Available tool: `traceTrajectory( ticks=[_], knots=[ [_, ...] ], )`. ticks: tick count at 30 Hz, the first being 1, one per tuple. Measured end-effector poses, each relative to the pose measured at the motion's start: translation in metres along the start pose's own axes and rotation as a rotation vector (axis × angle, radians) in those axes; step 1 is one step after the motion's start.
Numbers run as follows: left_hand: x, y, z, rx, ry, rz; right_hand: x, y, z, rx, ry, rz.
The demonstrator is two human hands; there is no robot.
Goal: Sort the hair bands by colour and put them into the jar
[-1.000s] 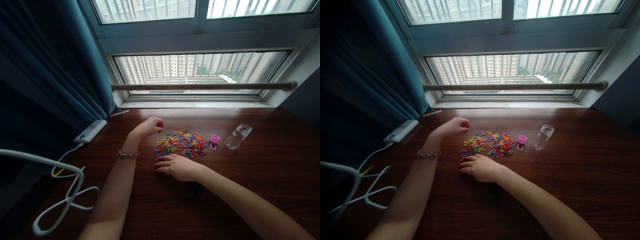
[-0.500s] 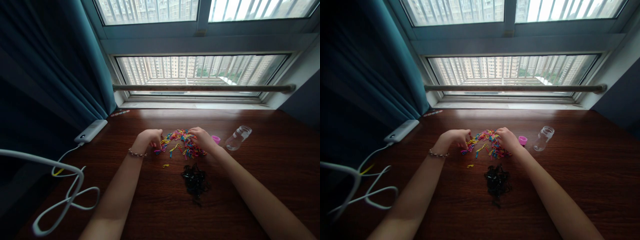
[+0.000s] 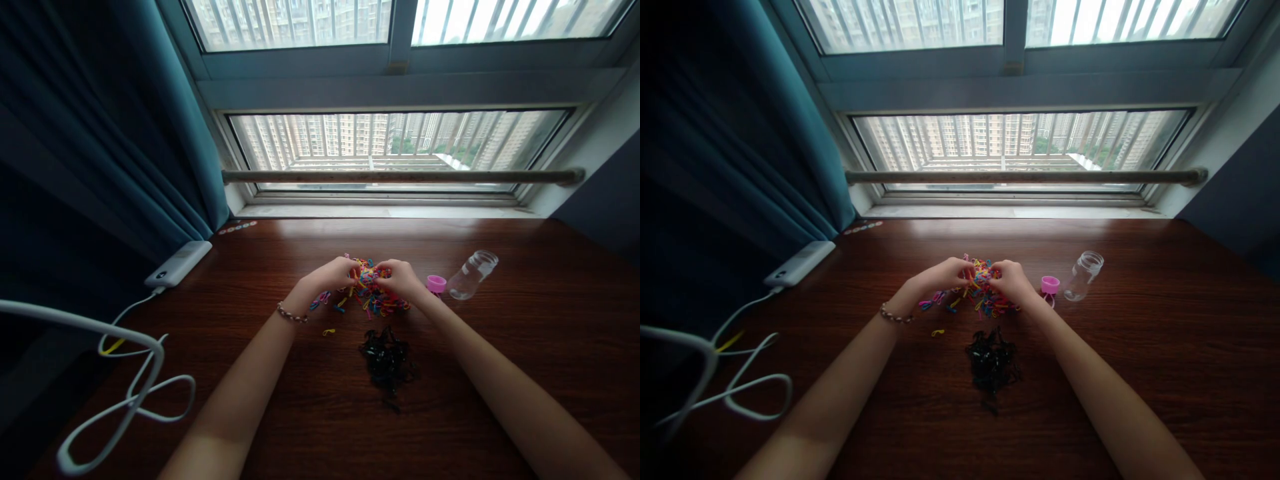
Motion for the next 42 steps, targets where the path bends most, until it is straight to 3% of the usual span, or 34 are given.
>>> traceTrajectory(
  ticks=[3,6,9,12,15,17,20,23,25,26,30,32,34,38,40,42],
  knots=[
    [0.001,-0.027,-0.005,0.181,-0.019,0.019,-0.013,-0.010,-0.001,-0.004,-0.068,0.276],
    [-0.001,-0.056,-0.015,0.359,-0.070,0.110,-0.033,-0.013,-0.005,-0.091,-0.179,0.516],
    [-0.009,-0.065,-0.024,0.339,-0.156,0.211,-0.038,-0.019,-0.006,-0.131,-0.200,0.651],
    [-0.024,-0.051,-0.031,0.106,-0.280,0.266,-0.030,-0.029,-0.004,-0.103,-0.141,0.652],
    [-0.039,-0.007,-0.046,-0.305,-0.455,0.138,-0.015,-0.031,-0.004,-0.160,0.003,0.576],
    [-0.031,0.026,-0.056,-0.537,-0.505,-0.045,-0.006,-0.024,-0.010,-0.274,0.094,0.497],
    [-0.007,0.067,-0.061,-0.770,-0.459,-0.200,0.002,-0.004,-0.026,-0.517,0.146,0.357],
    [0.006,0.087,-0.063,-0.893,-0.431,-0.272,0.009,0.022,-0.046,-0.777,0.156,0.256],
    [0.006,0.083,-0.060,-0.876,-0.399,-0.277,0.008,0.031,-0.047,-0.823,0.111,0.218],
    [0.005,0.077,-0.057,-0.851,-0.373,-0.268,0.004,0.030,-0.042,-0.781,0.060,0.198],
    [0.004,0.043,-0.050,-0.702,-0.229,-0.206,-0.020,0.006,-0.017,-0.449,-0.173,0.126],
    [0.002,0.025,-0.046,-0.593,-0.174,-0.194,-0.030,-0.001,-0.014,-0.376,-0.217,0.150],
    [-0.002,0.009,-0.042,-0.474,-0.149,-0.191,-0.037,0.008,-0.020,-0.448,-0.210,0.216],
    [-0.014,-0.014,-0.034,-0.254,-0.142,-0.122,-0.052,0.045,-0.045,-0.764,-0.235,0.284],
    [-0.021,-0.024,-0.031,-0.153,-0.175,-0.028,-0.056,0.047,-0.045,-0.736,-0.285,0.244],
    [-0.032,-0.030,-0.031,-0.080,-0.256,0.099,-0.054,0.034,-0.033,-0.582,-0.282,0.209]
  ],
)
Point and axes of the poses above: each hand's wrist, its own z-axis towards the middle knuckle, its own y-axis out of the palm, x = y × z, the point moved 10 cm from there along z, towards the middle knuckle, and after that the axes turned 3 degrees about -z, right-handed, at the moved point
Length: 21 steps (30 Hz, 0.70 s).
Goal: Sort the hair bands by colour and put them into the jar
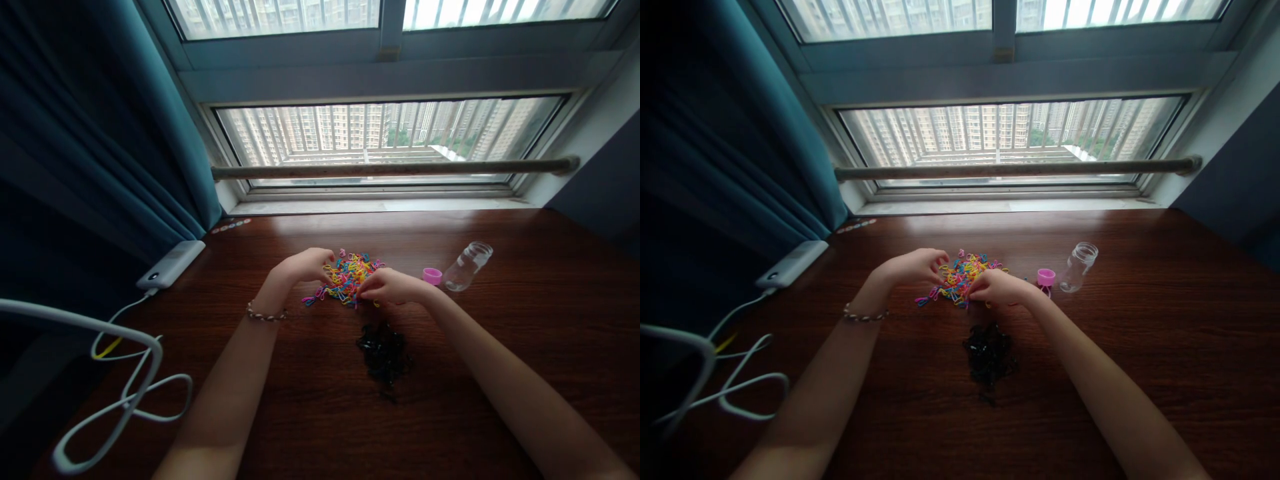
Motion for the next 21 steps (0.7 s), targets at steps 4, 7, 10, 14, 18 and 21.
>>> traceTrajectory(
  ticks=[4,7,10,14,18,21],
  knots=[
    [-0.022,0.016,-0.001,-0.073,-0.231,0.120,0.020,-0.046,-0.010,0.277,0.144,-0.029],
    [-0.013,0.032,0.005,-0.122,-0.167,0.077,0.049,-0.069,-0.024,0.406,0.358,-0.146],
    [0.011,0.039,0.014,-0.069,0.028,0.015,0.071,-0.070,-0.029,0.423,0.513,-0.317],
    [0.032,0.044,0.023,0.027,0.162,0.013,0.075,-0.047,-0.015,0.403,0.488,-0.343],
    [0.051,0.043,0.029,0.124,0.244,0.068,0.052,-0.027,0.002,0.414,0.275,-0.318],
    [0.062,0.036,0.027,0.167,0.310,0.053,0.042,-0.027,0.003,0.466,0.201,-0.275]
  ],
)
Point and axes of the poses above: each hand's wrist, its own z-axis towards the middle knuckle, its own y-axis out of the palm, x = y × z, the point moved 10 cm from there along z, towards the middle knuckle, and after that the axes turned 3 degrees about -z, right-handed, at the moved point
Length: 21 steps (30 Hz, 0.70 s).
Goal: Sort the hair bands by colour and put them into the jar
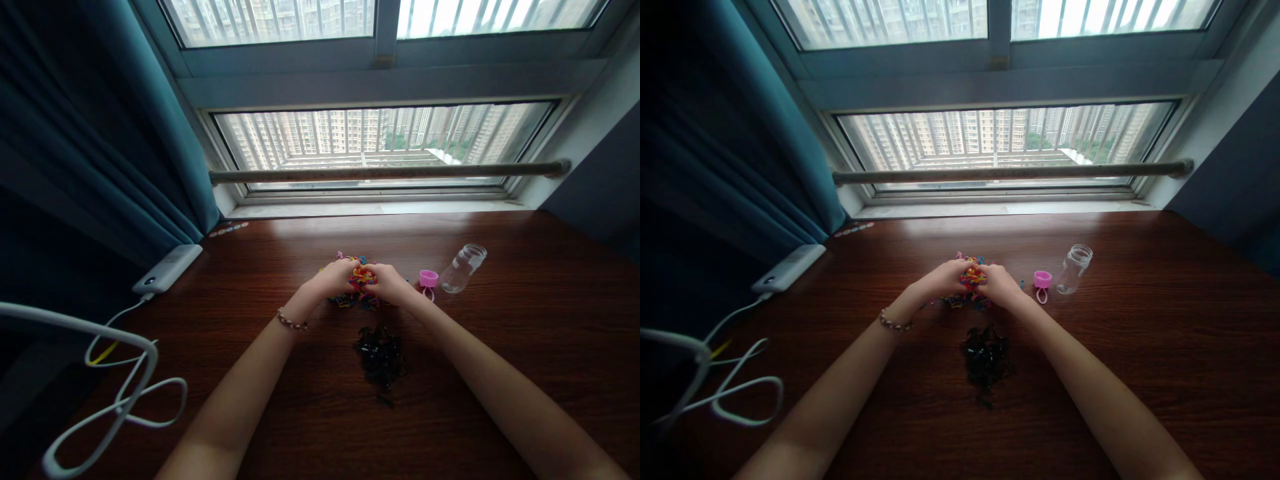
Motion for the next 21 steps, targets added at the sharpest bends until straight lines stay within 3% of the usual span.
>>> traceTrajectory(
  ticks=[6,11,16,21],
  knots=[
    [-0.003,-0.039,-0.011,0.128,0.014,-0.137,0.014,-0.033,0.000,0.070,0.085,0.095],
    [-0.011,-0.061,-0.020,0.125,-0.023,-0.202,0.019,-0.064,-0.002,0.092,0.091,0.180],
    [-0.011,-0.074,-0.030,0.095,-0.035,-0.183,0.013,-0.085,-0.007,0.106,0.065,0.223],
    [-0.011,-0.080,-0.036,0.070,-0.041,-0.154,0.011,-0.092,-0.009,0.110,0.071,0.294]
  ],
)
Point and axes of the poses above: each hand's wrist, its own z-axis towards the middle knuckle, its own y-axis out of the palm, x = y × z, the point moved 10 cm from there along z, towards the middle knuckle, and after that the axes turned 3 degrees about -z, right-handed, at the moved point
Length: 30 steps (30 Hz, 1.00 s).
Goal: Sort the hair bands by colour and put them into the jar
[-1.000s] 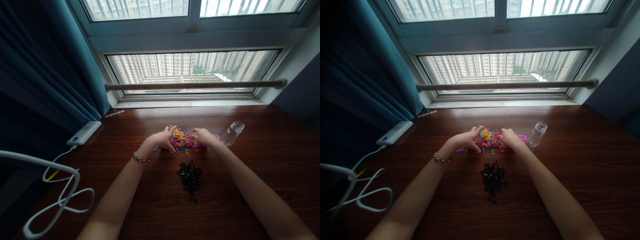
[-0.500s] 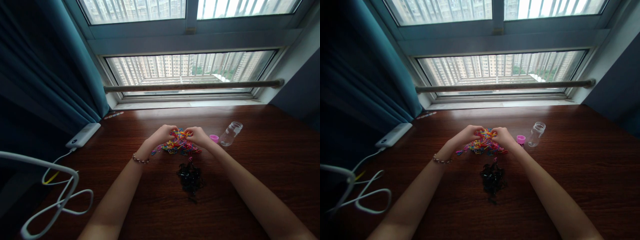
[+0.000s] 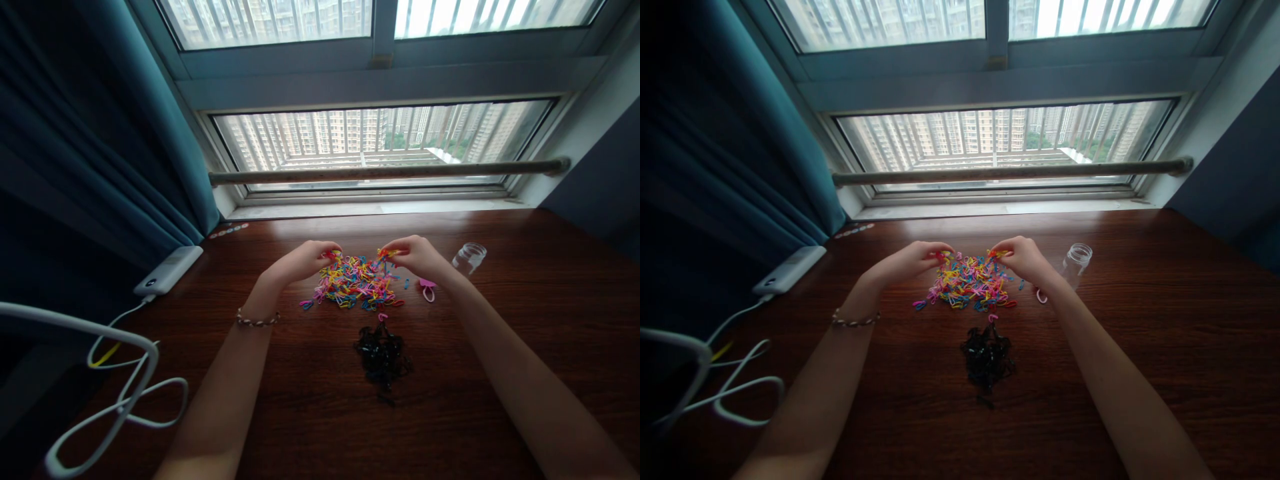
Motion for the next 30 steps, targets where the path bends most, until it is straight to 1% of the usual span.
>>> traceTrajectory(
  ticks=[3,7,10,13,15,16,19,21,23,25,27,30],
  knots=[
    [-0.001,0.000,-0.001,-0.011,-0.002,0.007,-0.002,-0.001,-0.001,-0.001,-0.006,0.010],
    [-0.003,0.002,-0.001,-0.027,-0.030,-0.049,-0.004,-0.001,-0.003,-0.015,0.006,0.002],
    [-0.004,0.000,-0.002,-0.020,-0.046,-0.053,-0.006,-0.001,-0.004,-0.019,0.007,-0.003],
    [-0.014,0.000,-0.003,-0.033,-0.117,-0.002,-0.010,-0.002,-0.005,-0.029,-0.011,-0.025],
    [-0.030,0.005,-0.007,-0.097,-0.236,0.066,-0.013,-0.001,-0.006,-0.034,-0.020,-0.048],
    [-0.042,0.011,-0.011,-0.155,-0.324,0.103,-0.014,-0.001,-0.006,-0.039,-0.021,-0.055],
    [-0.078,0.033,-0.033,-0.408,-0.626,0.138,-0.015,0.004,-0.007,-0.067,-0.005,-0.038],
    [-0.091,0.048,-0.048,-0.546,-0.765,0.092,-0.013,0.008,-0.007,-0.090,0.010,-0.017],
    [-0.095,0.059,-0.053,-0.613,-0.830,0.069,-0.014,0.010,-0.007,-0.105,0.009,-0.008],
    [-0.095,0.065,-0.052,-0.639,-0.851,0.089,-0.016,0.010,-0.008,-0.108,-0.014,0.004],
    [-0.091,0.070,-0.047,-0.641,-0.838,0.116,-0.019,0.009,-0.008,-0.102,-0.040,0.024],
    [-0.081,0.075,-0.039,-0.612,-0.791,0.133,-0.022,0.006,-0.008,-0.069,-0.059,0.045]
  ],
)
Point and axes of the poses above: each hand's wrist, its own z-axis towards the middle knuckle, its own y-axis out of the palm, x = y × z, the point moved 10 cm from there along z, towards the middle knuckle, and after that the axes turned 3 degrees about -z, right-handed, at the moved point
